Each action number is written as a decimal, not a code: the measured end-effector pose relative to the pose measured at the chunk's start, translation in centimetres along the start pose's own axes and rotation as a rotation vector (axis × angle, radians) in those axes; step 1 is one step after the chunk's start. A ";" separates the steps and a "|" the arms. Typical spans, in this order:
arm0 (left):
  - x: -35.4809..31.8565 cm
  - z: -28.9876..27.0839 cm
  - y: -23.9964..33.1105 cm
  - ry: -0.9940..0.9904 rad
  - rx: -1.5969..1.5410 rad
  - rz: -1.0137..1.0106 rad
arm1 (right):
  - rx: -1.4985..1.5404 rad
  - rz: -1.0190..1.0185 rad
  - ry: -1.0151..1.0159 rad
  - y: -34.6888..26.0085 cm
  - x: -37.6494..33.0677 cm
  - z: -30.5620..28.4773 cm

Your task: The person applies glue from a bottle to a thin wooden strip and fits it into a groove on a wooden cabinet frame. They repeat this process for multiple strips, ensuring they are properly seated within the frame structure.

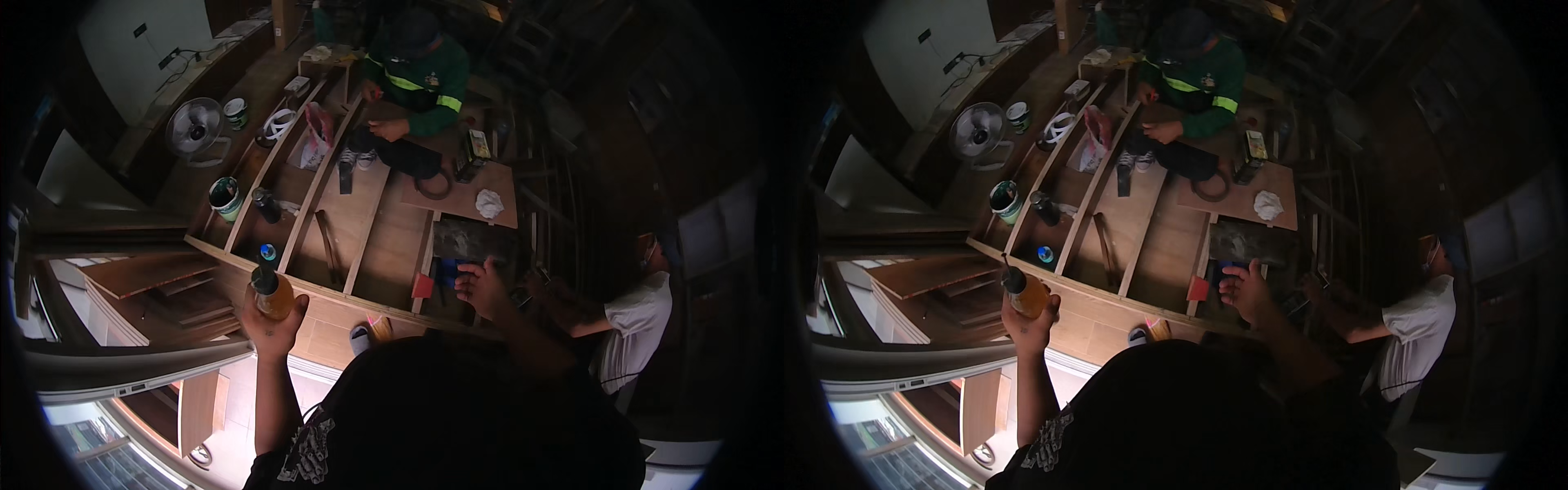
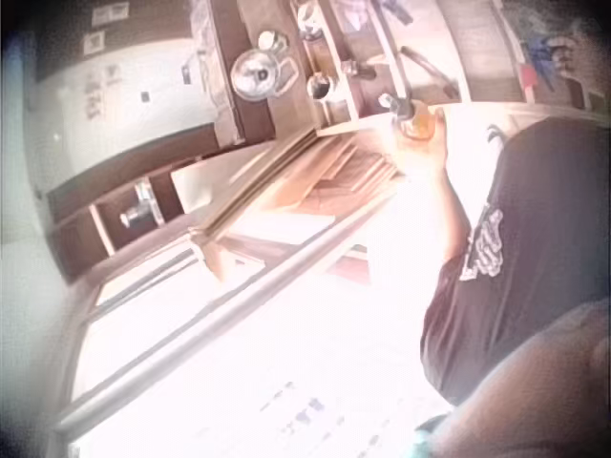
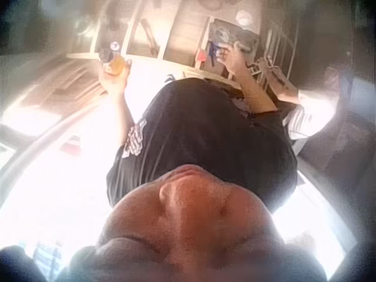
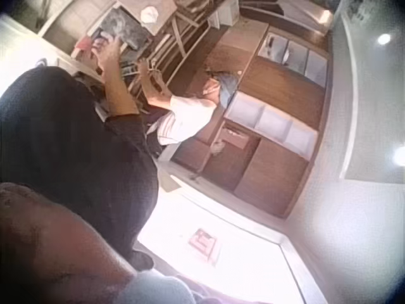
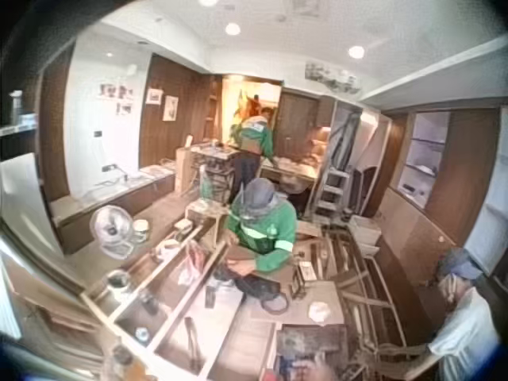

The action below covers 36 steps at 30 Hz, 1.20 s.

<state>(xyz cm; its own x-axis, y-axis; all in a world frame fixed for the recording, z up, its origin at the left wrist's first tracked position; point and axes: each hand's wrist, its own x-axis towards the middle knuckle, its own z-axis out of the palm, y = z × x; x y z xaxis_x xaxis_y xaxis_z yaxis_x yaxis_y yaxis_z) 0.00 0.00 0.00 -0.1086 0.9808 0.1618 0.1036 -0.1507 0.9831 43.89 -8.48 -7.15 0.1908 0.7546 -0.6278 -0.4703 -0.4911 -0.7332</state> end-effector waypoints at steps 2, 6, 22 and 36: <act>1.3 -3.9 -0.5 -0.049 -0.005 0.057 | -0.223 0.114 0.212 10.7 -0.4 -2.9; -0.3 4.3 0.3 -0.061 -0.214 0.108 | -0.403 0.332 0.612 20.4 -6.7 -16.5; 2.9 9.2 3.0 -0.370 -0.163 0.150 | -0.032 0.508 0.738 35.5 -14.3 -10.8; 3.5 9.8 3.6 -0.573 0.055 0.146 | -0.129 -0.213 0.715 22.0 5.2 -9.6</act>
<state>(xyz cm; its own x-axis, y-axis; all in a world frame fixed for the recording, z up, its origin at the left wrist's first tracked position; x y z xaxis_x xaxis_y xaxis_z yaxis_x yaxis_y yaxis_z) 9.72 4.11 3.30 0.4598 0.8633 0.2080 0.1305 -0.2974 0.9458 42.86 -19.55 -29.04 0.7994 0.3942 -0.4535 -0.2645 -0.4468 -0.8546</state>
